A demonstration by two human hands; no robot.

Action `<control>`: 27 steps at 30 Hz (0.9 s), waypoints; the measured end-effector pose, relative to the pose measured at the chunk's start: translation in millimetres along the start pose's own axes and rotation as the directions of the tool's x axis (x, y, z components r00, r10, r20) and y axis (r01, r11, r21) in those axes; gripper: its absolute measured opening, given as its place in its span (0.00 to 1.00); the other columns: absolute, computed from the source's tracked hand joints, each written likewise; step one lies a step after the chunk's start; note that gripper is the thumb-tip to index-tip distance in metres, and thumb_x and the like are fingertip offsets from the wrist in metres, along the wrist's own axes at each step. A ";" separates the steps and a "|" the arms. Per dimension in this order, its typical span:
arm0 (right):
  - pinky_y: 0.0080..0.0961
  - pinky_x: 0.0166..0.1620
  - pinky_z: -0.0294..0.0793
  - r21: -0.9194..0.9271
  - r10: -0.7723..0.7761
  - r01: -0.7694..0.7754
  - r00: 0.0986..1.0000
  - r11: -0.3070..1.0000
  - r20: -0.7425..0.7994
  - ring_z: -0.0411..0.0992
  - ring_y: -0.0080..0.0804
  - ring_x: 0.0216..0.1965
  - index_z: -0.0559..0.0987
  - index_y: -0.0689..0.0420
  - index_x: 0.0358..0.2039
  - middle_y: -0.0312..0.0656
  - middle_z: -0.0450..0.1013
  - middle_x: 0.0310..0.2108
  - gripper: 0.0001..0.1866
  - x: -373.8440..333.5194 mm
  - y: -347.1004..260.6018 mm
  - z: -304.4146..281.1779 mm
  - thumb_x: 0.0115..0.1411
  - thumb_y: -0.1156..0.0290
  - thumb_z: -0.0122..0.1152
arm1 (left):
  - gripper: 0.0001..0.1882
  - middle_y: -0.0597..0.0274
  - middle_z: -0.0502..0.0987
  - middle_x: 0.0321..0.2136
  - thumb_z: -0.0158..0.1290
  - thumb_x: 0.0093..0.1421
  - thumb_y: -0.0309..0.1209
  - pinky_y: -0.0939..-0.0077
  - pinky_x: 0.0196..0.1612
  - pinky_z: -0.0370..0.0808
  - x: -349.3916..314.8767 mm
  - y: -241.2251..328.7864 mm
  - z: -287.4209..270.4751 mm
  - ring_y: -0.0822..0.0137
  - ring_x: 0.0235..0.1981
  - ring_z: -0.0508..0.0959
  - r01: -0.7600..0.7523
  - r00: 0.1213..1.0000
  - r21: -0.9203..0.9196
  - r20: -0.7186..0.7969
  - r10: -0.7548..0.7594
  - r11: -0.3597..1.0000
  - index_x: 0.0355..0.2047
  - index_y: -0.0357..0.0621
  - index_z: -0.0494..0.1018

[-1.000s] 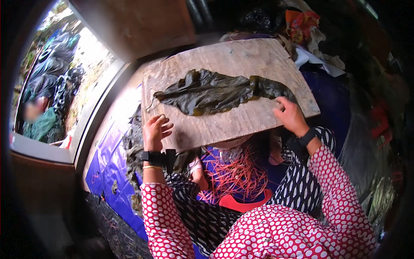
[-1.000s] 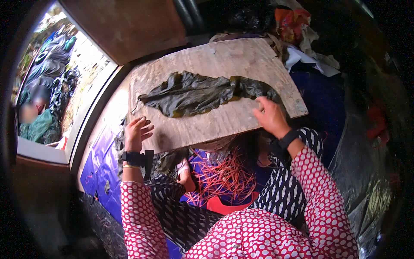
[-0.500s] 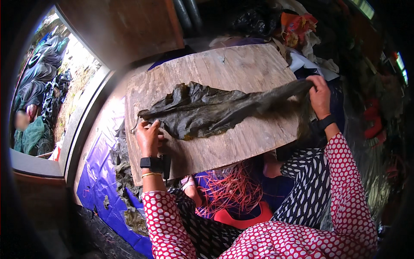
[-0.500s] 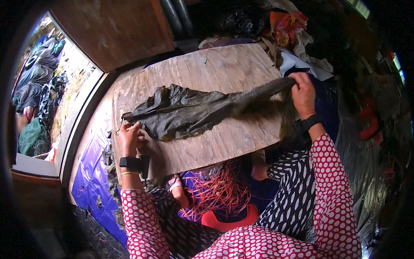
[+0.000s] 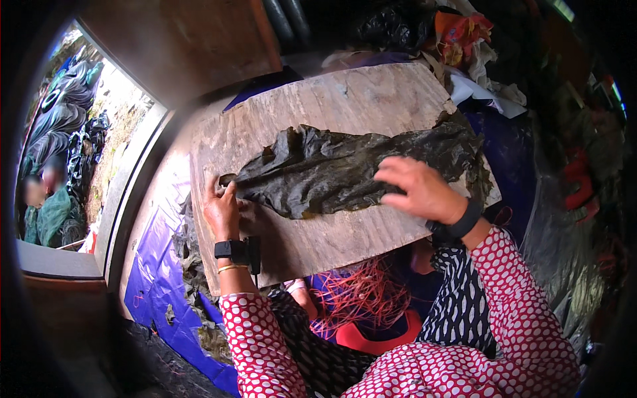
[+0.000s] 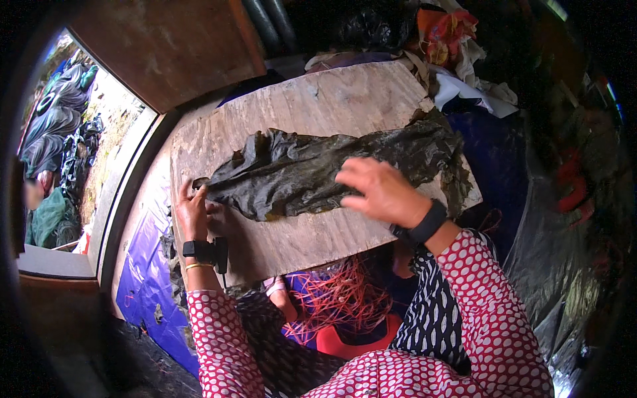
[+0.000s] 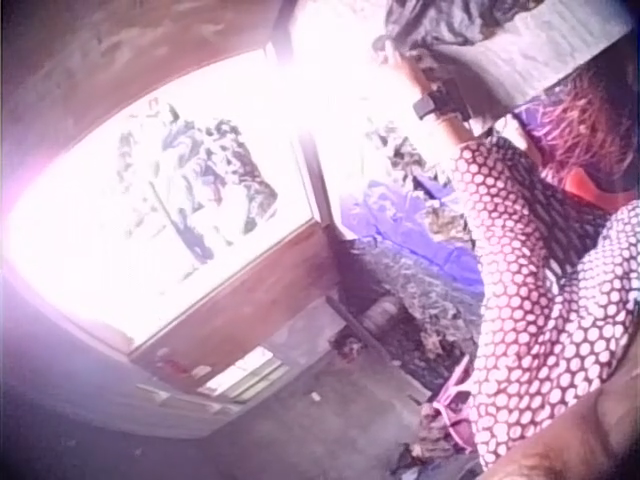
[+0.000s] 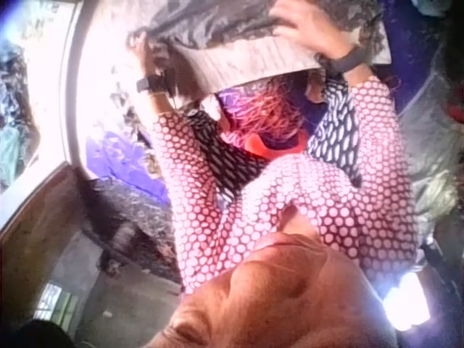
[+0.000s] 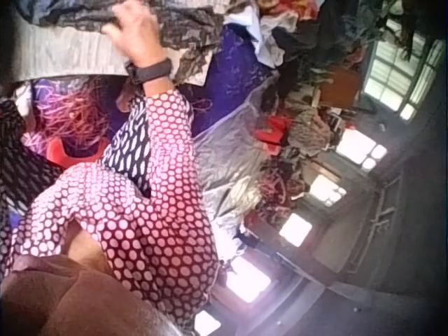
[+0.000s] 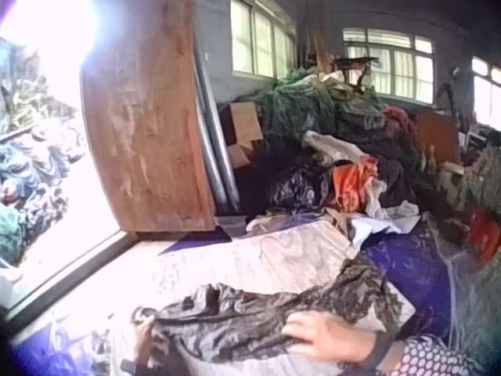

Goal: Selecting, smoothing, and bundling dried leaves on a wooden board.

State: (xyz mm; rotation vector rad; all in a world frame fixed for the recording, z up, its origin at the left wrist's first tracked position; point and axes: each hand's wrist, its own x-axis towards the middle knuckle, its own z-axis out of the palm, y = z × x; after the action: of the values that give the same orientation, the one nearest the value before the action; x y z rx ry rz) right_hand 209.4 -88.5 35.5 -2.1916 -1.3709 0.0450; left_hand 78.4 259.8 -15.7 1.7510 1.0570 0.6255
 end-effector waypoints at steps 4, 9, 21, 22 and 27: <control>0.33 0.46 0.68 -0.127 0.020 -0.015 0.999 0.992 0.038 0.68 0.38 0.43 0.77 0.54 0.37 0.40 0.69 0.35 0.14 -4.8 -6.0 26.9 0.46 0.72 0.64 | 0.12 0.59 0.77 0.23 0.59 0.53 0.31 0.75 0.22 0.73 5.7 -1.3 4.2 0.74 0.18 0.74 0.009 1.000 0.102 -0.010 -0.008 0.995 0.38 0.41 0.78; 0.33 0.39 0.66 -0.222 -0.054 0.053 0.999 0.974 0.001 0.68 0.35 0.36 0.75 0.52 0.25 0.35 0.67 0.27 0.05 -0.6 3.1 32.5 0.46 0.75 0.60 | 0.09 0.59 0.77 0.20 0.60 0.52 0.31 0.80 0.23 0.71 10.6 -9.1 -16.1 0.74 0.20 0.77 0.009 0.999 -0.143 0.044 -0.003 0.990 0.27 0.36 0.75; 0.36 0.41 0.70 0.035 0.147 -0.160 0.957 0.986 0.250 0.72 0.43 0.37 0.78 0.58 0.28 0.43 0.73 0.30 0.07 4.6 -19.1 0.6 0.50 0.68 0.62 | 0.21 0.48 0.76 0.17 0.54 0.52 0.47 0.63 0.30 0.74 -29.4 11.1 -67.9 0.54 0.24 0.80 -0.176 0.954 0.603 0.298 -0.015 0.778 0.25 0.38 0.79; 0.36 0.41 0.70 0.038 0.140 -0.155 0.957 0.987 0.256 0.72 0.43 0.37 0.78 0.58 0.28 0.43 0.73 0.30 0.07 8.1 -22.3 7.7 0.50 0.68 0.62 | 0.21 0.53 0.76 0.16 0.56 0.52 0.46 0.68 0.28 0.72 -31.3 13.3 -68.7 0.61 0.21 0.77 -0.219 0.927 0.577 0.376 -0.017 0.786 0.25 0.37 0.78; 0.37 0.47 0.69 0.039 -0.133 0.134 0.991 0.990 -0.014 0.70 0.42 0.46 0.77 0.58 0.36 0.43 0.72 0.42 0.12 22.8 -41.4 47.9 0.52 0.68 0.61 | 0.14 0.57 0.75 0.17 0.61 0.50 0.37 0.71 0.26 0.68 -24.9 -2.3 -57.5 0.69 0.19 0.73 -0.205 0.916 0.414 0.400 0.025 0.887 0.24 0.35 0.77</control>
State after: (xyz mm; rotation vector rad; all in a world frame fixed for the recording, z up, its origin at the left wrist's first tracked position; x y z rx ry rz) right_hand 171.6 -35.1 19.8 -2.0600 -1.4942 0.0100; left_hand 20.2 265.5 6.8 2.2410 0.8599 0.0855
